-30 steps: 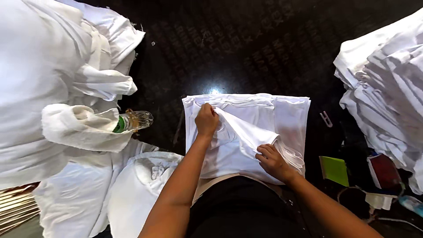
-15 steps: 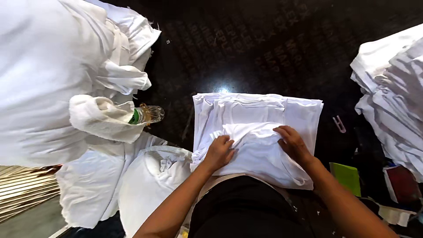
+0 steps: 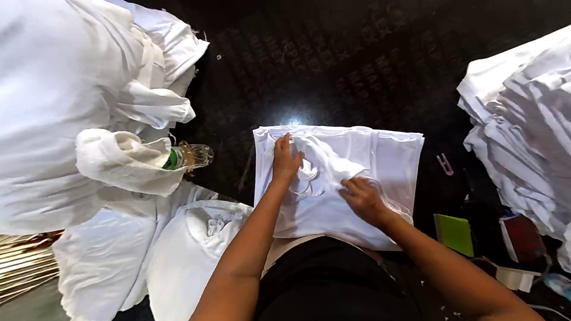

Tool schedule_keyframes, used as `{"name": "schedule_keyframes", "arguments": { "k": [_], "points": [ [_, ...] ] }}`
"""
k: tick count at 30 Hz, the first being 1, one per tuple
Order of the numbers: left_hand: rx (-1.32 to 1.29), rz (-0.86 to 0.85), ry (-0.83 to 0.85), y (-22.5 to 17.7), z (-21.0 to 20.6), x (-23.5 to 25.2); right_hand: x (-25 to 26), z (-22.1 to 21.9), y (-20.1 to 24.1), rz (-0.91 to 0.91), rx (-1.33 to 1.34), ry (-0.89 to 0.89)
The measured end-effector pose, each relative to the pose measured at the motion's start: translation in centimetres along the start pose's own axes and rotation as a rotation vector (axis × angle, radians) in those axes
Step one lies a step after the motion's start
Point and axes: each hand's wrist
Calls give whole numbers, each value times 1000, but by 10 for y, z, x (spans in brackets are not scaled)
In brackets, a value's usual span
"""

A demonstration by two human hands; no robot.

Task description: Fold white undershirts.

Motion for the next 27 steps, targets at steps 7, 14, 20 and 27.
{"name": "schedule_keyframes", "arguments": {
  "k": [7, 14, 20, 27],
  "points": [
    [27, -68, -80, 7, 5, 11, -37, -26, 9, 38, -34, 10],
    [-40, -61, -257, 19, 11, -33, 32, 51, -23, -399, 294, -227],
    [159, -929, 29, 37, -25, -143, 60, 88, -44, -508, 122, -318],
    [319, -470, 40, 54, -41, -103, -51, 41, 43, -642, 509, 768]
  ]
}}
Point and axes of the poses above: each hand's wrist, its own x-axis towards the middle knuckle, its own z-axis out of the back of the hand, y = z × x, and after that the axes turned 15 degrees about x, right-handed
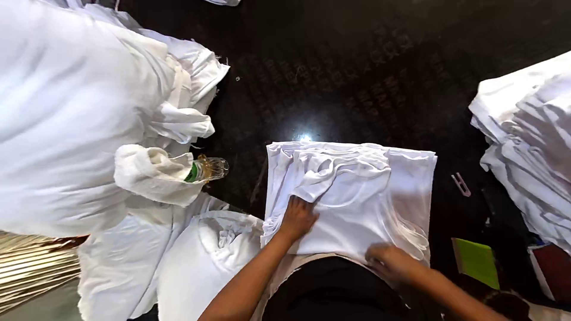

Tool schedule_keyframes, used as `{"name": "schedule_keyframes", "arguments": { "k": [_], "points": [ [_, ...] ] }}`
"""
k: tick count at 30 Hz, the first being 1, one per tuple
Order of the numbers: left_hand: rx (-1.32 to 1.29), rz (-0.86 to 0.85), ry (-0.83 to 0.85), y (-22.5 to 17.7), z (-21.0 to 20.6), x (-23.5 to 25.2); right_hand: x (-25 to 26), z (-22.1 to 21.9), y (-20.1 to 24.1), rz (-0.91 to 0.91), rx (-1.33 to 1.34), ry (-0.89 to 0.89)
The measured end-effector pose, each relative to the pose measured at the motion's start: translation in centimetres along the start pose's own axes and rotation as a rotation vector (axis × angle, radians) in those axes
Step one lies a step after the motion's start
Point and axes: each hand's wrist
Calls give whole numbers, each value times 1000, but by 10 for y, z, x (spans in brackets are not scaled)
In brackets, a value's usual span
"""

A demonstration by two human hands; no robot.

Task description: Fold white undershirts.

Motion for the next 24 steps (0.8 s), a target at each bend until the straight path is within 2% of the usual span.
{"name": "schedule_keyframes", "arguments": {
  "k": [2, 3, 4, 7, 9, 12, 14, 16, 20, 22, 24],
  "points": [
    [7, 62, 25, 10, 9, 36, -11, -14, -11, -290, -77, 38],
    [3, 91, -15, 14, 12, 52, -15, -17, -14, -369, -109, -31],
    [-23, 139, -71, 16, 17, 66, -18, -19, -16, -365, -146, -159],
    [-109, 287, -225, 12, 23, 89, -12, -27, -37, 8, -292, -688],
    [-68, 292, -280, -3, 22, 78, 0, -22, -48, 180, -370, -860],
    [28, 183, -261, -27, 10, 27, 7, -20, -53, 163, -406, -883],
    [25, 174, -109, -27, -2, 2, 7, -13, -50, 75, -331, -800],
    [43, 215, 6, -14, -12, 3, 15, 2, -46, 35, -309, -752],
    [148, 267, -107, 16, -19, 49, 54, 46, -48, 189, -474, -874],
    [162, 283, -140, 37, -10, 83, 86, 84, -46, 275, -586, -954],
    [163, 298, -145, 66, 8, 124, 120, 132, -26, 284, -622, -946]
  ]
}}
Point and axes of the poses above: each hand's wrist, its own x-axis towards the middle knuckle, its own z-axis out of the back of the hand, y = z × x, and after that the axes turned 15 degrees about x, right-handed
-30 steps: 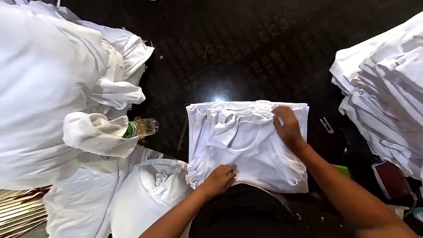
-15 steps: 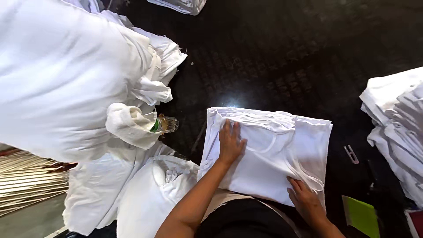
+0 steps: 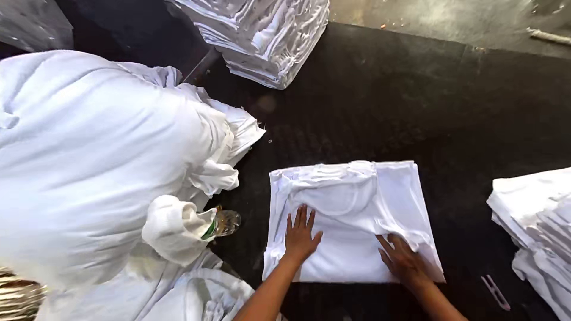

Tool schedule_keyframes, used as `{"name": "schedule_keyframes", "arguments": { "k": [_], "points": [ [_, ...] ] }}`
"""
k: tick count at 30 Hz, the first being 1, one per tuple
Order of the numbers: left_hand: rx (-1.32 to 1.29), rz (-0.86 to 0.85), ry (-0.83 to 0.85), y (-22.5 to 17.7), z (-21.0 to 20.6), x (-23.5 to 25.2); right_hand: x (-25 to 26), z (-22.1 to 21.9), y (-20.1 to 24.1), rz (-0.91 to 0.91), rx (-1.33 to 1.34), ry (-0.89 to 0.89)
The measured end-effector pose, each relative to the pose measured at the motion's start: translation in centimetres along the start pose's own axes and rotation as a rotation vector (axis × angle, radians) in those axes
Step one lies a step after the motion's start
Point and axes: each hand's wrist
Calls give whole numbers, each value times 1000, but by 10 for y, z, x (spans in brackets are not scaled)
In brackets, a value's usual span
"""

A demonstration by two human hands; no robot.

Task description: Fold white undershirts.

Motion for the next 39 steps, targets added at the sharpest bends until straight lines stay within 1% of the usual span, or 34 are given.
{"name": "schedule_keyframes", "arguments": {
  "k": [2, 5, 6, 7, 8, 10, 11, 12, 14, 15, 16, 17, 19, 20, 22, 24, 26, 27, 29, 31, 33, 36, 39],
  "points": [
    [-7, 13, 64, 22, 19, 63, 73, 8, -2, -56, 15, 65],
    [1, 10, 161, 49, 58, 167, 171, 37, 16, -256, 97, 154],
    [-3, 9, 170, 58, 70, 197, 194, 45, 29, -311, 137, 134],
    [-3, 8, 164, 65, 80, 223, 212, 48, 43, -340, 157, 76],
    [-6, 4, 113, 72, 85, 244, 221, 47, 57, -347, 158, 3],
    [-27, -66, -29, 82, 81, 273, 216, 36, 79, -295, 165, -137],
    [-33, -114, -43, 86, 75, 282, 201, 31, 85, -256, 183, -154],
    [-32, -159, -31, 91, 64, 288, 179, 24, 86, -218, 209, -146],
    [10, -233, 18, 110, 40, 300, 117, 12, 79, -200, 260, -103],
    [28, -258, -3, 120, 33, 306, 82, 8, 72, -229, 265, -123],
    [35, -265, -25, 126, 31, 308, 44, 7, 63, -288, 251, -183],
    [26, -249, -27, 126, 39, 302, 6, 11, 54, -393, 231, -243],
    [25, -215, -48, 124, 45, 282, -61, 37, 43, -712, 191, -309],
    [17, -215, -61, 118, 49, 264, -91, 55, 37, -872, 170, -323],
    [-27, -253, -116, 107, 39, 222, -145, 92, 19, -1138, 151, -337],
    [-92, -308, -84, 86, 34, 162, -198, 119, 0, -1326, 128, -369],
    [-119, -320, -43, 62, 21, 96, -244, 136, -16, -1433, 118, -398],
    [-124, -320, -26, 50, 13, 63, -263, 141, -23, -1447, 116, -390],
    [-140, -322, 24, 30, 0, -2, -288, 145, -37, -1418, 127, -340],
    [-167, -334, 47, 12, -10, -60, -300, 144, -49, -1344, 125, -287],
    [-169, -342, 53, -1, -14, -111, -306, 138, -61, -1267, 137, -294],
    [-155, -295, 70, -12, -11, -164, -311, 131, -76, -1215, 149, -319],
    [-144, -196, 87, -19, -7, -196, -318, 131, -84, -1193, 174, -311]
  ]
}}
Point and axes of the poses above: each hand's wrist, its own x-axis towards the middle knuckle, its own z-axis out of the back of the hand, y = z × x, and after that the axes turned 15 degrees about x, right-handed
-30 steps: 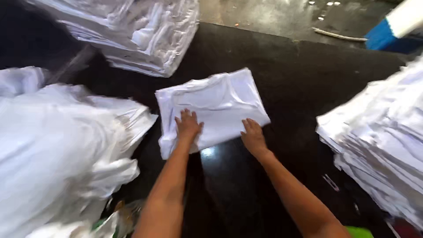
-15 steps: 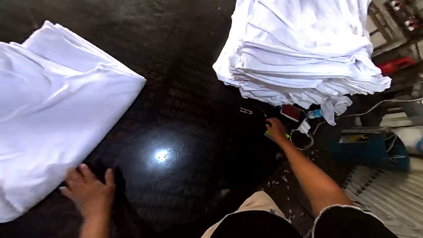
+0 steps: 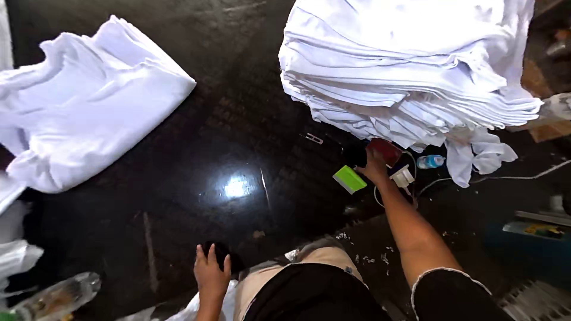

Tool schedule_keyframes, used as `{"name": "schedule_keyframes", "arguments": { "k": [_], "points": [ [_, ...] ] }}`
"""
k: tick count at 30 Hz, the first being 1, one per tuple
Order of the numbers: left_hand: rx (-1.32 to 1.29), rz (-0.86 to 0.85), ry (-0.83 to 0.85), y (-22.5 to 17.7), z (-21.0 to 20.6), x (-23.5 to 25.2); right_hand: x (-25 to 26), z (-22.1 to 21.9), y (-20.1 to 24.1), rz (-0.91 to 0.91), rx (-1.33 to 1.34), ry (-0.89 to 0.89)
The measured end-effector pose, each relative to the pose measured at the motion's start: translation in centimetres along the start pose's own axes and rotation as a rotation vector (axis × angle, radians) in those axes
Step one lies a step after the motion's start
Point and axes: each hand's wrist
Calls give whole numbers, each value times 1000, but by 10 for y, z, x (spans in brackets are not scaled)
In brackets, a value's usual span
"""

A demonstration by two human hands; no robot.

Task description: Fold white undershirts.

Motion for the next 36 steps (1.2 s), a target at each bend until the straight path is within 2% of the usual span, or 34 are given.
{"name": "schedule_keyframes", "arguments": {
  "k": [4, 9, 16, 24, 30, 36],
  "points": [
    [-31, 162, 30, -21, 7, -18, -2, 1, -13, 45, 48, -21],
    [-60, 260, 14, -41, 5, -42, -4, -1, -19, 77, 17, -57],
    [-78, 396, 178, -66, -5, -63, -16, -1, -9, -62, -3, -87],
    [-111, 522, 300, -85, -2, -42, 5, 38, -42, 62, 223, 288],
    [-114, 577, 487, -99, 7, -23, 25, 51, -43, 42, 129, 491],
    [-52, 664, 645, -98, 1, -4, 36, 58, -40, 22, 71, 570]
  ]
}}
Point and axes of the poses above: each hand's wrist, its own x-axis towards the middle knuckle, its own z-axis out of the back of the hand, y = z × x, and after that the axes turned 15 degrees about x, right-handed
